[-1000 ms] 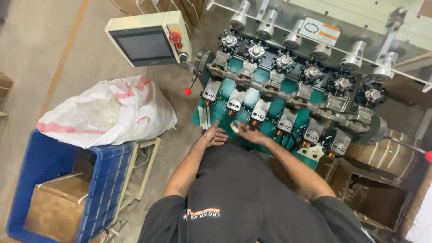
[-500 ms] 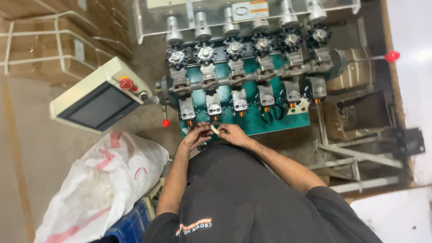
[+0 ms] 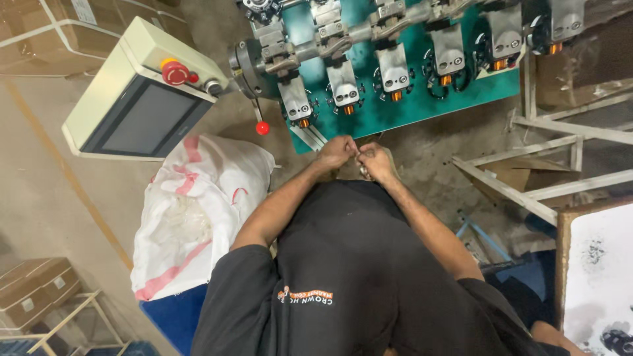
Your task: The person unwraps plastic film from small black mechanical components in a blue bin, then carries them to a multi-station machine and fits each component onto the machine's spindles, using scissors at times to help with the parts. They repeat this cycle, moving between the bin and the machine.
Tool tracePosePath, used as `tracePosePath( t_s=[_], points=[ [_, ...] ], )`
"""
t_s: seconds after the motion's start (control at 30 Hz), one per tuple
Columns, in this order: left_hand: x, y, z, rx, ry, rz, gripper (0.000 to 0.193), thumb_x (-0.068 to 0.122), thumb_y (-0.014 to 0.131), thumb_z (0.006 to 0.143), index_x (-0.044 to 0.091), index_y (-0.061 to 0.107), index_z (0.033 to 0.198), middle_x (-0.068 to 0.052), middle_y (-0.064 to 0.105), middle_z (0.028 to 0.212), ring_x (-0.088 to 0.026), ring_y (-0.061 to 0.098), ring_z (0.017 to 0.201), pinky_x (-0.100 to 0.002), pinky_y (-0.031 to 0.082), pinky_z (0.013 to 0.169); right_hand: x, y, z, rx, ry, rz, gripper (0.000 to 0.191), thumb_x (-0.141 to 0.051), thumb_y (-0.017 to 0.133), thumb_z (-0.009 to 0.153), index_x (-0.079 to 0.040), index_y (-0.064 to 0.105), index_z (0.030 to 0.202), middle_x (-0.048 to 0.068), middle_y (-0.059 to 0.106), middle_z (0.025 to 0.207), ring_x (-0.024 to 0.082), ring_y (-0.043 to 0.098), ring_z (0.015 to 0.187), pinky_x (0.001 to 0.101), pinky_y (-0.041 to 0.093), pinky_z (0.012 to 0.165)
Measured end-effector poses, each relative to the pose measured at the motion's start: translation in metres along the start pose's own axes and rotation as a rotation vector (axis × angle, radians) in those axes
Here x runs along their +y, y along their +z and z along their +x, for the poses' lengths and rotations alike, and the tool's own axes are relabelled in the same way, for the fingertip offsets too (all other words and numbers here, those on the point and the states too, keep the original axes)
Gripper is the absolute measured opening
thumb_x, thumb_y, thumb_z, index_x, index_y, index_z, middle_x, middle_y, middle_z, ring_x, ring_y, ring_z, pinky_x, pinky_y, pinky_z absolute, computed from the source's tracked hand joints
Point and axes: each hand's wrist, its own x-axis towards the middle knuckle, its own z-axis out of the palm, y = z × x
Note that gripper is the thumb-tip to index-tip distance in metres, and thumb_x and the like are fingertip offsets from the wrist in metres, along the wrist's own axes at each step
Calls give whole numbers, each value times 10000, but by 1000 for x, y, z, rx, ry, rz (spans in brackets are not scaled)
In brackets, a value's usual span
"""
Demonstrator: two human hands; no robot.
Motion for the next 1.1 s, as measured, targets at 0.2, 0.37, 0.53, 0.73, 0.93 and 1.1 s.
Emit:
tracePosePath(
  t_s=[0.2,0.37,0.53,0.73,0.93,1.1],
  points=[
    [14,-32,44,513,-124,410,256,303,690,967,82,654,1091,-202,707,1007,-397,695,949,-504,569,812,-6,14,30,115,48,287,173,-144,724,927,-28,679,1047,63,721,772,98,629,592,256,464,474],
    [18,-38,53,639,-70,331,376,248,788,806,70,622,1092,-175,693,995,-388,676,921,-488,553,759,-8,12,38,-128,345,822,58,-135,643,962,-93,650,1001,25,638,742,70,441,481,229,287,399],
    [12,-40,48,678,-113,346,341,262,824,815,85,641,1043,-114,694,964,-318,664,890,-435,542,747,-6,11,42,-232,531,1088,38,-126,631,963,-97,646,942,8,593,682,69,379,441,217,261,387],
    [13,-41,26,619,-79,268,310,278,866,827,102,665,985,-41,696,927,-234,650,854,-371,528,733,4,15,38,85,432,892,130,-83,582,963,-12,679,1013,60,590,654,110,428,427,268,314,378],
    [9,-21,7,-232,-482,-595,261,230,848,834,-4,753,901,-53,704,683,-95,569,507,-292,465,468,6,9,10,-138,-11,435,365,-133,431,991,-43,706,1213,17,681,727,68,541,463,242,404,391],
    [-6,-17,16,134,-198,-109,222,267,821,825,57,758,865,-100,761,800,-242,684,693,-413,541,618,-6,5,15,-45,35,306,281,-84,628,907,-79,578,1184,44,677,694,80,516,437,255,397,371]
  ],
)
